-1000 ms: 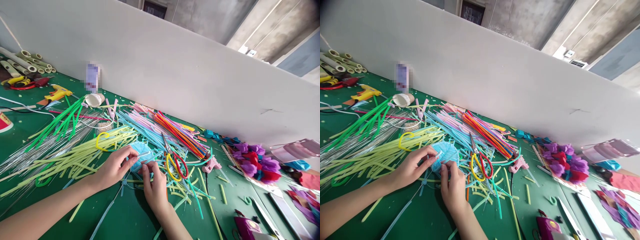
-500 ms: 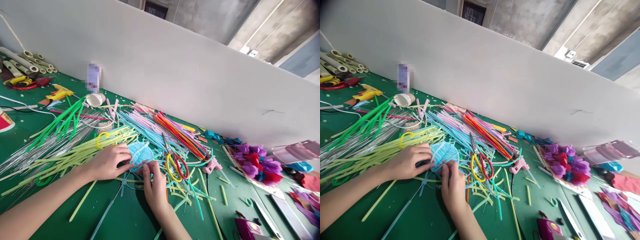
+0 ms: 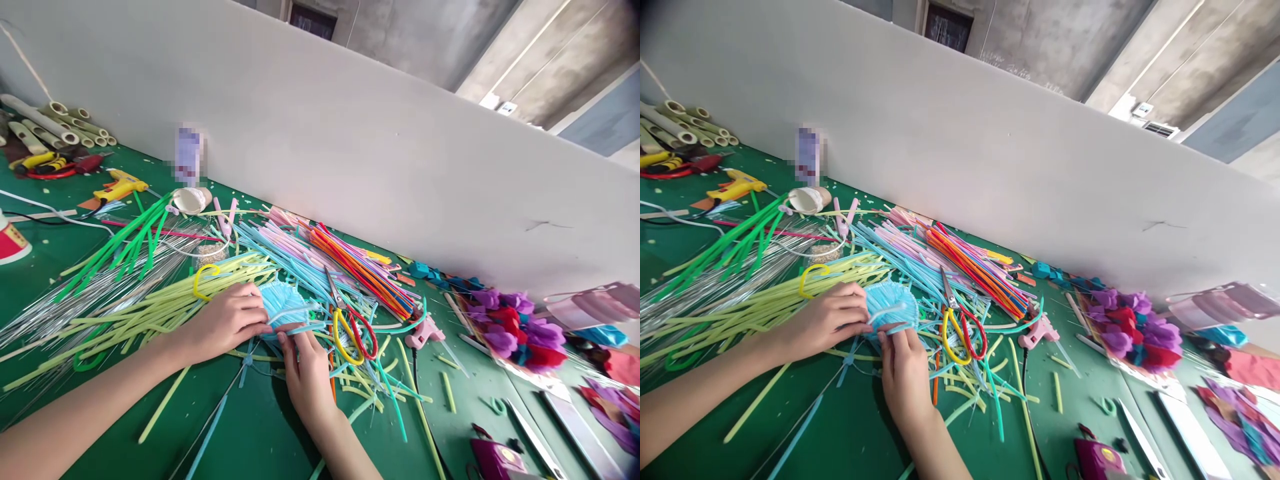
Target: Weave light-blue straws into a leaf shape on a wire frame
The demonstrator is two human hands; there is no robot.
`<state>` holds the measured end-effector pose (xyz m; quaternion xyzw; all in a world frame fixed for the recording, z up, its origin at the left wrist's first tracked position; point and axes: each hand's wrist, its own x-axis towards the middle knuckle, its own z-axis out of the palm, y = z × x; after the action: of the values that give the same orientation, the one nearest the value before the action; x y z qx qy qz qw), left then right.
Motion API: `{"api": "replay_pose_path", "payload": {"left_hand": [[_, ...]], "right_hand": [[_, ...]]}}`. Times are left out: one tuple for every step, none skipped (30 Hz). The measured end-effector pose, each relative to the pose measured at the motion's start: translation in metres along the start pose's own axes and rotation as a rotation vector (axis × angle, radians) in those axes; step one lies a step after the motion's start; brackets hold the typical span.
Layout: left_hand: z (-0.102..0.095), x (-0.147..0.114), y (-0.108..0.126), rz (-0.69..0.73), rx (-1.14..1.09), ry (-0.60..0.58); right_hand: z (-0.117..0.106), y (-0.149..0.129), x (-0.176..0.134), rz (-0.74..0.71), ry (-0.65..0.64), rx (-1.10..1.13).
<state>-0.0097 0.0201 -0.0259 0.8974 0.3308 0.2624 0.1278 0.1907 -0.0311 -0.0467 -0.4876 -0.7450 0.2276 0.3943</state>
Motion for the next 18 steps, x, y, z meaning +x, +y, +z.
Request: {"api": "replay_pose_path", "payload": {"left_hand": [[0.002,0.001,0.002,0.009,-0.027,0.001],[0.003,0.001,0.003,0.012,-0.056,-0.004],[0.005,0.002,0.005,0.011,-0.081,-0.007],[0.006,0.002,0.007,0.006,-0.102,-0.004],[0.007,0.002,0.008,0.001,-0.122,0.006],[0.008,0.002,0.01,-0.004,-0.142,0.023],[0.009,0.002,0.012,-0.007,-0.163,0.044],[0.01,0.003,0.013,-0.008,-0.186,0.063],[0.01,0.003,0.015,-0.009,-0.206,0.078],[0.011,0.003,0.016,-0.009,-0.224,0.085],[0.012,0.003,0.017,-0.011,-0.237,0.087],[0.013,0.003,0.018,-0.015,-0.248,0.087],[0.015,0.003,0.019,-0.02,-0.257,0.088],[0.016,0.003,0.019,-0.025,-0.265,0.092],[0.016,0.003,0.019,-0.029,-0.273,0.099],[0.017,0.003,0.02,-0.031,-0.283,0.107],[0.018,0.003,0.02,-0.043,-0.293,0.116],[0.018,0.003,0.021,-0.071,-0.304,0.127]], "right_hand": [[0.001,0.001,0.0,-0.003,0.012,-0.032],[0.002,0.002,-0.001,-0.007,0.027,-0.066],[0.002,0.002,-0.001,-0.011,0.041,-0.094],[0.003,0.003,-0.002,-0.011,0.052,-0.11],[0.003,0.004,-0.002,-0.006,0.062,-0.112],[0.002,0.004,-0.002,0.005,0.07,-0.101],[0.002,0.004,-0.002,0.023,0.082,-0.079],[0.002,0.005,-0.002,0.047,0.097,-0.055],[0.002,0.005,-0.001,0.077,0.111,-0.028],[0.002,0.004,-0.001,0.111,0.121,0.002],[0.002,0.004,0.0,0.144,0.129,0.038],[0.002,0.004,0.0,0.176,0.134,0.078],[0.003,0.003,0.001,0.202,0.142,0.116],[0.003,0.003,0.001,0.219,0.156,0.15],[0.004,0.002,0.001,0.227,0.173,0.179],[0.005,0.002,0.001,0.229,0.192,0.199],[0.005,0.001,0.001,0.227,0.205,0.209],[0.005,0.001,0.001,0.222,0.21,0.214]]}}
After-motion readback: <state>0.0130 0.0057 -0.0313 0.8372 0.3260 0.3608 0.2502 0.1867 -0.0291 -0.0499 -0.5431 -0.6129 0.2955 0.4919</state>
